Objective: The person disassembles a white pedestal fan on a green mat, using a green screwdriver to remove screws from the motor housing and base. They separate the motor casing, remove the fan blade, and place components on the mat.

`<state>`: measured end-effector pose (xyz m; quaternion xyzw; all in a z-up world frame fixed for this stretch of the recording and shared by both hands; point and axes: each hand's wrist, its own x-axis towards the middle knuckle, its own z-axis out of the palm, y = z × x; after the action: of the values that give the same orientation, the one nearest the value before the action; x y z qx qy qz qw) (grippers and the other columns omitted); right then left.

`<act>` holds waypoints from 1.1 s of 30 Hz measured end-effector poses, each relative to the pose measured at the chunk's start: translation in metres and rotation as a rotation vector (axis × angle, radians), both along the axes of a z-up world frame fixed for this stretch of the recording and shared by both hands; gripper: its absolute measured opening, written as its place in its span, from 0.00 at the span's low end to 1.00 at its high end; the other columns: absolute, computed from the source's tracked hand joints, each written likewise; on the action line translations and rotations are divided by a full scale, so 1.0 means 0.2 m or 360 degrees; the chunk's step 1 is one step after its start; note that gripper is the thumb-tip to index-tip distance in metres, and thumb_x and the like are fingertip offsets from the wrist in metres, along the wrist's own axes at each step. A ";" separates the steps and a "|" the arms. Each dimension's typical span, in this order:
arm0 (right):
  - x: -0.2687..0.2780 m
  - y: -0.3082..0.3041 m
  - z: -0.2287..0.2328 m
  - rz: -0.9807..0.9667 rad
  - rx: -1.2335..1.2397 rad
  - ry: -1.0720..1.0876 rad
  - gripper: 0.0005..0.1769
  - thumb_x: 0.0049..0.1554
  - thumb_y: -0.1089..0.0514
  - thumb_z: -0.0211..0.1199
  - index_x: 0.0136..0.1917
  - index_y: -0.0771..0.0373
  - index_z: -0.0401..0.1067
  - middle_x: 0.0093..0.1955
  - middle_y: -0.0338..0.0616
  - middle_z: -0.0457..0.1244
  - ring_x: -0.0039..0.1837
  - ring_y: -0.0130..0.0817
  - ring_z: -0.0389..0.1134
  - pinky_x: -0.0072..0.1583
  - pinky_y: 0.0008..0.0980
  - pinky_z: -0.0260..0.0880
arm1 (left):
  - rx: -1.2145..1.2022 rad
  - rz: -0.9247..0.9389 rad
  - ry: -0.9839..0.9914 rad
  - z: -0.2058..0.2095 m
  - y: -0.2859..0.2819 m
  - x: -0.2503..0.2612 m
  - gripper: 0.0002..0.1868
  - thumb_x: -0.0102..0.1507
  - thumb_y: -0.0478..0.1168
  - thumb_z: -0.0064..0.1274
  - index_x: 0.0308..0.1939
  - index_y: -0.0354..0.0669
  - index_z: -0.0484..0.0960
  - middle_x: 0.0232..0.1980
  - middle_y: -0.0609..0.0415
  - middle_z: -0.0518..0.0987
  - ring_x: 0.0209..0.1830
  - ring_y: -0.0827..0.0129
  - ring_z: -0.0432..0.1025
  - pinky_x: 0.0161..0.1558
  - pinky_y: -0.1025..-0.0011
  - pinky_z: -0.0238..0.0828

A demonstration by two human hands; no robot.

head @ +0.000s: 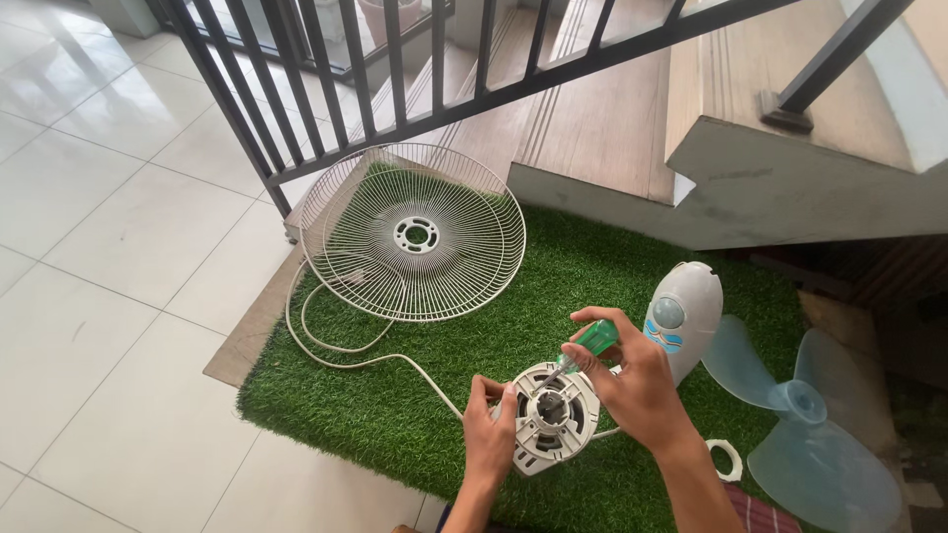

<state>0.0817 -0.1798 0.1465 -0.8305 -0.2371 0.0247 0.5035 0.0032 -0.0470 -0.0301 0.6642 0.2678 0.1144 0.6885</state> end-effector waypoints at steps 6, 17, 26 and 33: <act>0.02 -0.01 0.04 0.0207 -0.0071 0.0157 0.35 0.52 0.63 0.68 0.71 0.57 0.63 0.49 0.43 0.73 0.49 0.27 0.75 0.50 0.30 0.78 | 0.0243 -0.0082 -0.0135 0.04 0.01 0.02 0.11 0.67 0.43 0.46 0.47 0.39 0.74 0.41 0.49 0.77 0.41 0.65 0.75 0.44 0.63 0.74; 0.05 -0.06 -0.14 0.0528 0.0655 0.0074 0.26 0.57 0.73 0.61 0.68 0.63 0.63 0.60 0.52 0.62 0.65 0.39 0.69 0.66 0.42 0.74 | 0.0545 -0.0161 -0.0114 0.10 0.03 0.00 0.11 0.69 0.41 0.45 0.50 0.39 0.75 0.43 0.48 0.78 0.43 0.63 0.76 0.45 0.61 0.73; 0.00 0.02 -0.24 0.0391 0.0800 -0.0155 0.18 0.58 0.70 0.66 0.60 0.62 0.69 0.54 0.50 0.70 0.60 0.41 0.74 0.60 0.41 0.78 | 0.0526 -0.0194 -0.0012 0.14 0.03 0.00 0.11 0.69 0.41 0.44 0.51 0.40 0.76 0.40 0.50 0.78 0.39 0.65 0.76 0.41 0.62 0.74; 0.00 0.02 -0.17 0.0370 0.0940 0.0025 0.18 0.58 0.68 0.64 0.60 0.62 0.64 0.62 0.53 0.67 0.63 0.40 0.73 0.62 0.39 0.77 | 0.0494 -0.0169 -0.0058 0.12 0.03 -0.01 0.12 0.69 0.42 0.44 0.51 0.40 0.76 0.41 0.50 0.78 0.40 0.65 0.76 0.42 0.62 0.74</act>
<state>0.0822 -0.1750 0.1128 -0.6153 -0.3236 0.0186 0.7185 0.0022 -0.0413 -0.0059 0.7736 0.1990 0.1297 0.5875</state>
